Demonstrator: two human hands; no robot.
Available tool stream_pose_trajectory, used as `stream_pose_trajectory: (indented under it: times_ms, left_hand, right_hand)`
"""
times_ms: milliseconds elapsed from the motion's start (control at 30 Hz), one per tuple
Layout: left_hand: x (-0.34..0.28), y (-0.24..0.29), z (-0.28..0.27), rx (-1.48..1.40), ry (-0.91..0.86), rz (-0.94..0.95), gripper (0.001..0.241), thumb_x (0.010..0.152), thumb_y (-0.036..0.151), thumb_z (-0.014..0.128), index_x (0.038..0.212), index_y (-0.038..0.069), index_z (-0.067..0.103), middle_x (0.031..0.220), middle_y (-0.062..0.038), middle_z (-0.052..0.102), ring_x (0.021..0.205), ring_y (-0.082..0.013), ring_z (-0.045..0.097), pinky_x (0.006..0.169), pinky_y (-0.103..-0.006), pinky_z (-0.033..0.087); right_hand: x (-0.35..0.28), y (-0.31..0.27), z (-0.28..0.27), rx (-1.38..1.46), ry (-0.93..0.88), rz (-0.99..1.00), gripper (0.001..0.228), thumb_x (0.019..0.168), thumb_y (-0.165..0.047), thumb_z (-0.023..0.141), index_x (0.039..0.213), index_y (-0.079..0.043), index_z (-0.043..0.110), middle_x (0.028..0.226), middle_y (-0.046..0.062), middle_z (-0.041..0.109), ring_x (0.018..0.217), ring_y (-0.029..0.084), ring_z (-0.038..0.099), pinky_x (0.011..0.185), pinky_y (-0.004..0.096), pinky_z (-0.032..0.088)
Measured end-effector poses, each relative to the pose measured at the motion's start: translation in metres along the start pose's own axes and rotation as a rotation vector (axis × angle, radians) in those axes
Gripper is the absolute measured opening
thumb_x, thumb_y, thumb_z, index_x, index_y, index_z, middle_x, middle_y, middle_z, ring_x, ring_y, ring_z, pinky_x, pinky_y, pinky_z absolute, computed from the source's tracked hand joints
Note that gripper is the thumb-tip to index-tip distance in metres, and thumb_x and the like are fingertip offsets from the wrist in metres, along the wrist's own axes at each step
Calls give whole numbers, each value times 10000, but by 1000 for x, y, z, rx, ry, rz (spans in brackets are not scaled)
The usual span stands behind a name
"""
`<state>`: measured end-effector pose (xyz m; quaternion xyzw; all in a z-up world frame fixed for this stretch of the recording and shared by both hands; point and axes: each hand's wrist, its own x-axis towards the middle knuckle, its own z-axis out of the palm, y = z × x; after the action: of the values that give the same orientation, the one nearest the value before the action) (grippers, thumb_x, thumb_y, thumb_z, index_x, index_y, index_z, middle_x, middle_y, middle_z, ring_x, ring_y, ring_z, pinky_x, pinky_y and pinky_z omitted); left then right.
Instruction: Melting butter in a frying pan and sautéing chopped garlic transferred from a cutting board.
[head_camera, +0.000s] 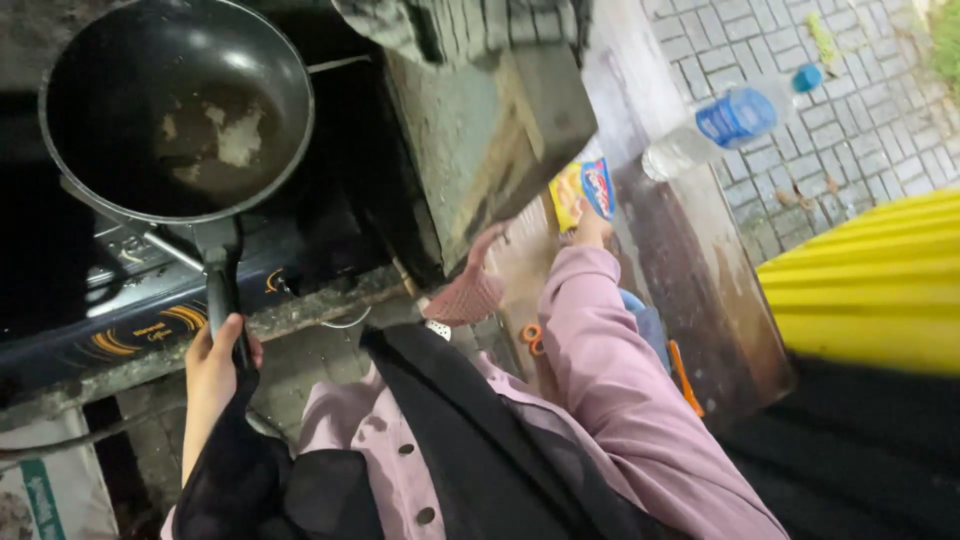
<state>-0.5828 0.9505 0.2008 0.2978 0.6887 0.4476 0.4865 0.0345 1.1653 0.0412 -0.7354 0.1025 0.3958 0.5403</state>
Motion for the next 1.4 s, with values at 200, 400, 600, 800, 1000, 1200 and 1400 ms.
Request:
stream_pose_trajectory:
  times_ms: [200,400,600,800,1000,1200,1400]
  left_hand:
    - [-18,-5,-3,-18,83,-80,223,1084,240,614,1085,17,633,666,-206,615,543,-273,634,458,-348,455]
    - [-28,28,8,-76,64,-72,223,1075,217,588,1090,-3,619,635,-211,589,498,-276,607,467,-353,454]
    - [-21,22,4,-174,65,-64,208,1055,219,616,1049,11,597,596,-189,553,465,-269,578,452,-344,445]
    - [-10,15,-8,-221,-53,-36,228,1054,233,632,1043,7,597,595,-194,570,462,-267,606,458,-342,503]
    - [6,6,-31,-231,-174,-12,258,1073,253,634,1089,2,579,636,-247,609,501,-310,659,470,-375,559]
    - [-14,40,-60,-198,-369,-210,414,1035,417,508,1300,100,484,971,-181,704,824,-283,721,798,-428,635]
    - [-11,-2,-92,96,-79,210,618,985,436,588,1514,158,428,1426,-108,539,1278,-223,585,1036,-377,473]
  right_hand:
    - [-12,-9,37,40,-95,-16,685,763,-199,863,1341,-69,519,1126,223,599,832,371,659,672,551,575]
    - [18,-16,34,136,-140,-28,634,727,-77,843,1281,-95,535,1061,174,626,812,387,686,662,562,573]
    - [51,-32,31,273,-152,-57,618,691,45,823,1221,-121,552,997,125,654,791,403,712,653,573,570]
    - [96,3,-15,175,-30,-375,891,491,28,1081,1199,-219,600,968,43,756,808,338,812,678,553,685]
    - [-101,-27,-115,237,-175,-800,547,682,122,854,1140,-141,710,1014,91,778,870,302,812,742,445,695]
    - [-304,-41,-189,281,-135,-876,479,719,93,854,1145,-72,709,1049,103,783,910,201,770,860,421,701]
    - [-445,-16,-211,-83,-575,-1074,501,801,-113,841,1245,-15,630,1185,102,695,1063,193,685,984,376,617]
